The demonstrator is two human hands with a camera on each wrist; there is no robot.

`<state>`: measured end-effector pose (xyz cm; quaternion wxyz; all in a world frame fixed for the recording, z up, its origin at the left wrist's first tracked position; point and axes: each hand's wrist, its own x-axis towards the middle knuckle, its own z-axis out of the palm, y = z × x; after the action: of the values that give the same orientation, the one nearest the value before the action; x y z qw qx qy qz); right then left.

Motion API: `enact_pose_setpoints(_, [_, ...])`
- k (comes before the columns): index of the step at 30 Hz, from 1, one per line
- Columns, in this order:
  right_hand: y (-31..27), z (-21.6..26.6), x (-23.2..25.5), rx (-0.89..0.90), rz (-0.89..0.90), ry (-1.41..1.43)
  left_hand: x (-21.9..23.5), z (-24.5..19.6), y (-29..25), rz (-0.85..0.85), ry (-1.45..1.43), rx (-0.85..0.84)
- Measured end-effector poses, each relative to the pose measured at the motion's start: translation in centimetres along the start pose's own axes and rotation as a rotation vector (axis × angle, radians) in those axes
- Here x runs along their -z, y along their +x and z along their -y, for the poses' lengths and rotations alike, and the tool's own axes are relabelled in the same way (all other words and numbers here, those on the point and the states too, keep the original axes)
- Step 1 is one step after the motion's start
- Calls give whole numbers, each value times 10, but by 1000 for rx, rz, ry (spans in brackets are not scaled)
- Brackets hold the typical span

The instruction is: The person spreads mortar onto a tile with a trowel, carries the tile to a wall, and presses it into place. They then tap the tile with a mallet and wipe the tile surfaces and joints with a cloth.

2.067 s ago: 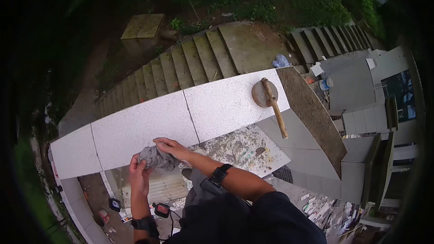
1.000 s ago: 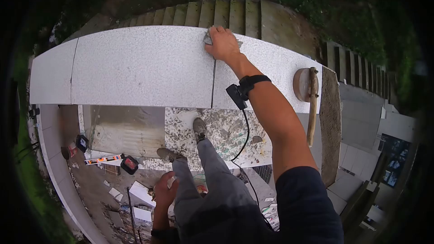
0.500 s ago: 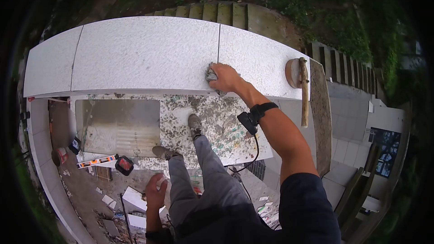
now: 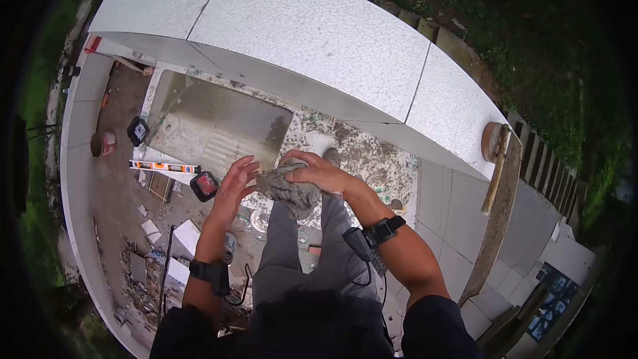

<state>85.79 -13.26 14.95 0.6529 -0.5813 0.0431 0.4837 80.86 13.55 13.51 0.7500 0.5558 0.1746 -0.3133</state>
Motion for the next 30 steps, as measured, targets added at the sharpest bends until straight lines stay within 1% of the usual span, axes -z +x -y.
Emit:
enact_pose_setpoints(1, [10,8,-16,-60,99,298,5,-7,2,134,-153,51])
enact_pose_setpoints(2, [20,15,-30,-76,154,297,8,-12,3,321,-410,61])
enact_pose_setpoints(3, [28,24,-39,12,183,277,11,-11,-3,283,-416,43])
enact_pose_setpoints(4, [37,33,-45,105,201,252,13,-11,-5,281,-484,40])
enact_pose_setpoints(5, [44,38,-52,101,221,234,15,-15,-5,288,-553,39])
enact_pose_setpoints(6, [48,40,-60,144,104,130,18,-26,-8,234,-490,56])
enact_pose_setpoints(7, [51,41,-66,185,-13,29,24,-22,-8,223,-504,46])
enact_pose_setpoints(8, [61,39,-68,186,-42,4,29,-21,-6,152,-512,45])
enact_pose_setpoints(9, [66,39,-70,187,-31,-9,34,-22,-5,83,-518,44])
enact_pose_setpoints(10, [69,40,-72,193,-83,62,38,-23,-6,79,-523,28])
enact_pose_setpoints(11, [73,43,-75,202,-136,132,37,-33,-11,-10,-436,-11])
enact_pose_setpoints(12, [83,39,-76,316,-190,106,34,-40,-14,-99,-351,-52])
enact_pose_setpoints(13, [81,34,-79,332,-184,84,30,-39,-16,-95,-356,-79])
enact_pose_setpoints(15, [79,48,-93,120,-193,574,19,-41,-8,-283,-70,-475])
enact_pose_setpoints(16, [87,41,-98,77,-177,665,12,-49,-7,-283,-77,-501])
enact_pose_setpoints(17, [95,34,-98,22,-163,763,2,-61,-12,-321,219,-553])
enact_pose_setpoints(18, [105,42,-90,27,-155,747,-3,-75,-16,-362,520,-599])
enact_pose_setpoints(19, [113,48,-82,-14,-156,720,-3,-88,-22,-370,515,-608])
enact_pose_setpoints(20, [118,55,-75,-60,-160,695,0,-101,-31,-438,607,-679])
enact_pose_setpoints(21, [126,77,-64,17,-177,641,6,-111,-38,-510,698,-750])
enact_pose_setpoints(22, [136,109,-51,91,-193,588,15,-113,-46,-591,653,-739])
enact_pose_setpoints(24, [159,178,-21,263,-279,344,44,-84,-53,-770,486,-598])
enact_pose_setpoints(25, [178,209,0,335,-371,180,58,-60,-54,-814,308,-465])
enact_pose_setpoints(26, [200,244,20,467,-390,-150,71,-31,-56,-851,129,-331])
enact_pose_setpoints(27, [222,277,40,531,-371,-354,81,-4,-61,-880,156,-254])
enact_pose_setpoints(28, [246,305,57,588,-404,-550,87,22,-67,-909,181,-172])
enact_pose_setpoints(29, [276,326,81,619,-455,-806,88,48,-74,-936,297,-125])
enact_pose_setpoints(30, [303,342,99,636,-599,-1150,86,72,-80,-961,413,-77])
